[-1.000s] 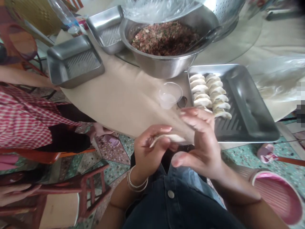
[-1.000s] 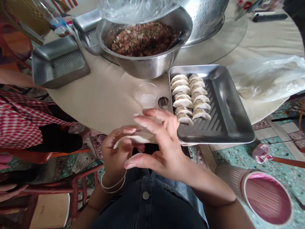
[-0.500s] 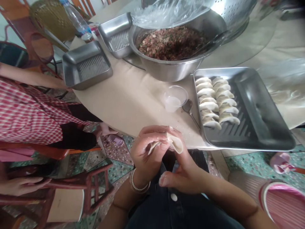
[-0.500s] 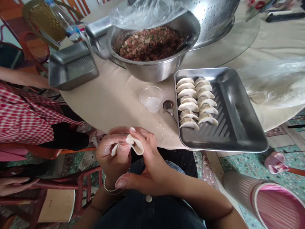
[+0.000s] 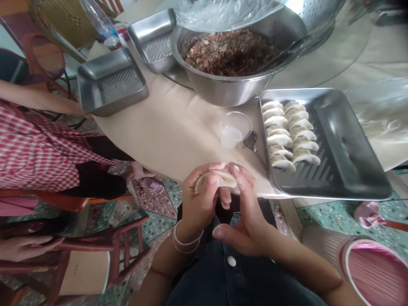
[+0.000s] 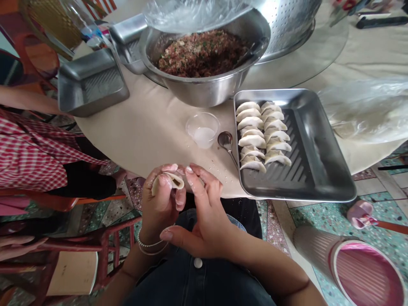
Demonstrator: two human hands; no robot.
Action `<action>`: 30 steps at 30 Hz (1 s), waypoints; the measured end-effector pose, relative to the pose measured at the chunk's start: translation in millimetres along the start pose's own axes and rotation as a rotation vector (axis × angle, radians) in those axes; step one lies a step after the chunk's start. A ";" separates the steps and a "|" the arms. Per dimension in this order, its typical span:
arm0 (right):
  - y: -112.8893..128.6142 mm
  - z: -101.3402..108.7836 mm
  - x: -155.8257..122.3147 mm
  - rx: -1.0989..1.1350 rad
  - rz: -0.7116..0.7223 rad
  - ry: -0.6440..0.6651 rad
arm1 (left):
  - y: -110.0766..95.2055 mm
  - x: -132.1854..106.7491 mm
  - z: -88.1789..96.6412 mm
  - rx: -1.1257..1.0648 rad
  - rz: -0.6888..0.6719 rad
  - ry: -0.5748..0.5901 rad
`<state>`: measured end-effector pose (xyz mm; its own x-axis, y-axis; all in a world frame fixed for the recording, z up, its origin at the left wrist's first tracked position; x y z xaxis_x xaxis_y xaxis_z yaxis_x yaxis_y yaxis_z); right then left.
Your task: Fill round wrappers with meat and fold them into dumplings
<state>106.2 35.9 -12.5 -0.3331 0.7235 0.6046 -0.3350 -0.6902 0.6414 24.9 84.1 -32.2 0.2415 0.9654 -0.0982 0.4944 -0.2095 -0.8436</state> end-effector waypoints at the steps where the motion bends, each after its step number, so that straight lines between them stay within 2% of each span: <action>1: -2.2 -5.9 -3.7 0.041 -0.032 0.030 | -0.8 0.2 2.1 0.004 -0.023 -0.020; 4: -4.3 -19.9 -12.3 0.145 -0.092 0.089 | -4.2 -2.3 3.2 0.073 -0.099 -0.059; 7: -0.6 -22.8 -13.2 0.173 -0.085 0.085 | -8.1 -7.4 0.7 0.175 -0.158 -0.079; 12: 3.4 -2.5 -5.2 0.124 -0.038 -0.059 | -13.7 -14.7 -3.0 0.425 -0.208 -0.139; 14: 3.9 8.8 -1.3 0.079 -0.017 -0.115 | -12.2 -16.1 -3.1 0.450 -0.198 -0.153; 18: 3.2 27.4 7.2 -0.062 0.010 -0.171 | -1.4 -17.9 -4.9 0.324 -0.120 -0.125; 21: 5.2 44.2 10.9 -0.254 0.025 -0.254 | 6.4 -21.1 -14.7 0.155 -0.034 -0.004; 25: 20.4 58.2 10.1 -0.515 0.100 -0.339 | 20.0 -25.4 -29.2 -0.055 0.214 0.149; 28: 26.5 63.9 4.7 -0.532 0.132 -0.404 | 29.4 -23.2 -35.6 -0.225 0.383 0.199; 30: 24.9 63.7 2.7 -0.516 0.131 -0.395 | 39.3 -18.3 -38.4 -0.327 0.494 0.221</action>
<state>153.1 21.3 35.2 -0.0841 0.5152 0.8529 -0.7254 -0.6185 0.3021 72.0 52.2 -43.3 0.6562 0.6950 -0.2938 0.5018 -0.6927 -0.5180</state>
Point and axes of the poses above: each hand's wrist, its own x-axis towards the middle knuckle, its own z-axis out of the back of the hand, y = z × x, the point moved 10 cm from there along x, towards the middle knuckle, and after that the axes turned 15 degrees about z, right-handed, at the moved point
